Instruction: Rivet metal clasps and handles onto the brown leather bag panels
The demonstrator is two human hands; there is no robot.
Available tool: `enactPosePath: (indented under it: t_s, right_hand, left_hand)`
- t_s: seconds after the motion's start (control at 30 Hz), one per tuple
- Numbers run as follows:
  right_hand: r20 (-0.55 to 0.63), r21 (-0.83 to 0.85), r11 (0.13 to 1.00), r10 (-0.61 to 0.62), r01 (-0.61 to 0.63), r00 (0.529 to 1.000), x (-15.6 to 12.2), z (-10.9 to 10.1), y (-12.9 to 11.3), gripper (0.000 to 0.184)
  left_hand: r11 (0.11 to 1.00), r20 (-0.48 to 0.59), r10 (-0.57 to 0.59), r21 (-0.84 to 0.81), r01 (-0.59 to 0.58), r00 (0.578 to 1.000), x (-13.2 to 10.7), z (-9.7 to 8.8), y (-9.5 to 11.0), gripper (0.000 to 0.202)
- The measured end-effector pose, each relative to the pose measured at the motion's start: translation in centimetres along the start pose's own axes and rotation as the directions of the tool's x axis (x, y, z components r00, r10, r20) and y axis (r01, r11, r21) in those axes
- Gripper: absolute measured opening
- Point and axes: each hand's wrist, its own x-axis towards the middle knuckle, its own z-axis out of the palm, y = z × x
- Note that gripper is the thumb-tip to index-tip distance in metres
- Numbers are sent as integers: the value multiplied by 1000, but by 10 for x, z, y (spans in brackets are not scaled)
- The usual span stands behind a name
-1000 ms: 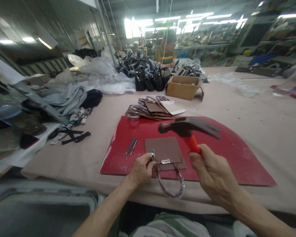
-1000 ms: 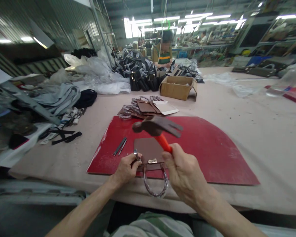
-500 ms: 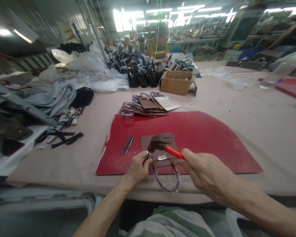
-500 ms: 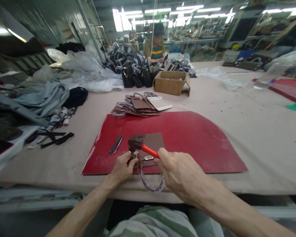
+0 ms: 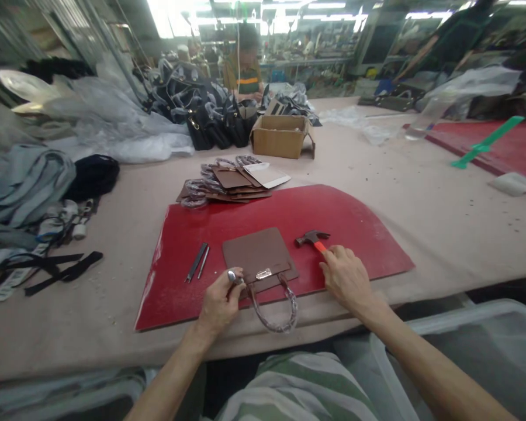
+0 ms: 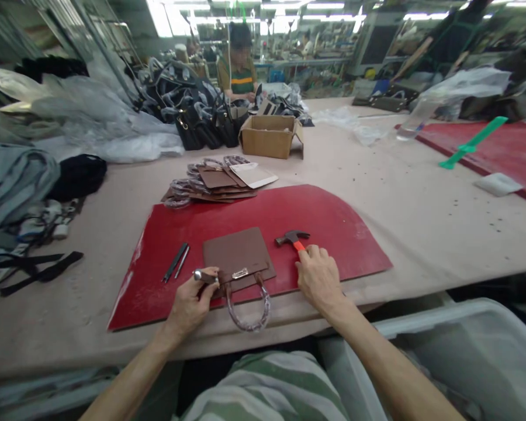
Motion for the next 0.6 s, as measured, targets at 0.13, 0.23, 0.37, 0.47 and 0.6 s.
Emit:
enactPosePath:
  t_s: [0.13, 0.23, 0.37, 0.47, 0.6]
  right_hand:
    - [32, 273, 962, -10, 1, 999, -9, 19, -34, 18]
    - [70, 394, 916, 52, -76, 996, -6, 37, -50, 21]
    - [190, 613, 763, 109, -205, 976, 6, 46, -49, 21]
    - [303, 771, 582, 21, -258, 953, 8, 38, -47, 20]
    - [381, 880, 339, -88, -332, 920, -2, 30, -56, 36]
  left_hand:
    - [995, -32, 98, 22, -97, 995, -6, 1, -5, 16]
    - [998, -71, 48, 46, -45, 996, -9, 0, -6, 15]
    - [997, -88, -81, -10, 80, 993, -11, -3, -6, 13]
    - [982, -79, -172, -96, 164, 982, -12, -7, -5, 15]
    - [932, -51, -314, -209, 297, 948, -10, -11, -3, 19]
